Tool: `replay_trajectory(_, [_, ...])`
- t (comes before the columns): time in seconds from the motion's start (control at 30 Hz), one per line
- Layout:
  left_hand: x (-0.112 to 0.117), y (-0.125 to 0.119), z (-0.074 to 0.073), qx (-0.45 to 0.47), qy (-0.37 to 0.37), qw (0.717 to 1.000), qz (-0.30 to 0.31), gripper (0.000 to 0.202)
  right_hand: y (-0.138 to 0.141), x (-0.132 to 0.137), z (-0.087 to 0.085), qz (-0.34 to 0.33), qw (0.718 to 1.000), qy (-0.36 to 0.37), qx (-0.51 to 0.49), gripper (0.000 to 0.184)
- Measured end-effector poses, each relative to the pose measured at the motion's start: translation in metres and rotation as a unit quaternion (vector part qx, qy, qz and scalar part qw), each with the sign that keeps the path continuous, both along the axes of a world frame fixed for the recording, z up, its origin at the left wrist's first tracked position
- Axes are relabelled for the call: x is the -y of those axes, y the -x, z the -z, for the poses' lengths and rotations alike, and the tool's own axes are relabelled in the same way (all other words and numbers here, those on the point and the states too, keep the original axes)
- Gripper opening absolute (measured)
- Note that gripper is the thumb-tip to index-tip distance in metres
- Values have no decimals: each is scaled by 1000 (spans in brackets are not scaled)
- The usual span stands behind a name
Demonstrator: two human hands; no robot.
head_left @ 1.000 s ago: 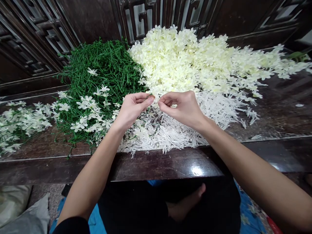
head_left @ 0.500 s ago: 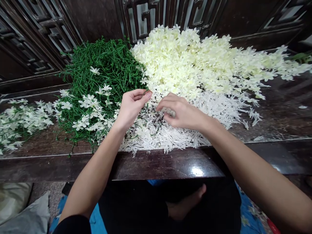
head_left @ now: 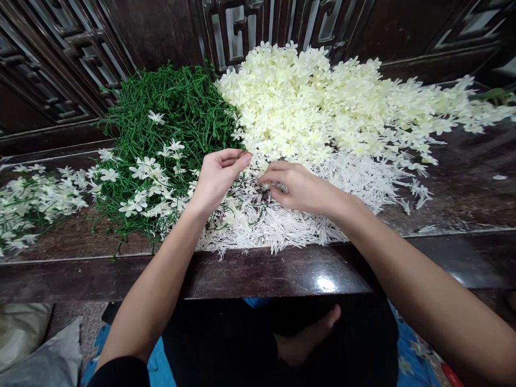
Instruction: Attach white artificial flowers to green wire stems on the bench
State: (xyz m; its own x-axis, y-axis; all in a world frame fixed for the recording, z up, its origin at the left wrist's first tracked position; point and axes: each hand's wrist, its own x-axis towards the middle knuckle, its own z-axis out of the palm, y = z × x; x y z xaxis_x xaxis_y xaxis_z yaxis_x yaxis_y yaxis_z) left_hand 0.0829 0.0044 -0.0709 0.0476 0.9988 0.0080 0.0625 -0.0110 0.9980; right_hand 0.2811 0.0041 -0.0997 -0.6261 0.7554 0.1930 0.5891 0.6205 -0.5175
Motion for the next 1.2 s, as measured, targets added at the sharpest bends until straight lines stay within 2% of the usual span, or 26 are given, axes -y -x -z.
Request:
replay_trajectory(0.13, [-1,2,2,46,27,998,15,7,0,0,-7,33,998,-1,-51,27])
replay_trajectory(0.23, [-2,2,2,76,51,996,23,11,0,0,-13,45,989,15,-138,17])
replay_trajectory(0.33, [-2,1,1,79,68,994,26,14,3,3,-20,62,963,52,-257,10])
replay_trajectory(0.47, [-1,-1,2,89,78,992,32,13,10,9,-23,111,931,34,-347,5])
replay_trajectory(0.63, [0,-2,4,80,74,993,54,11,16,9,-15,146,924,-16,-354,2])
replay_trajectory(0.87, [-1,-1,4,103,77,988,81,9,19,9,-10,120,918,-99,-365,10])
replay_trajectory(1.2, [3,-5,-4,85,96,990,64,12,17,7,-9,122,923,-161,-329,13])
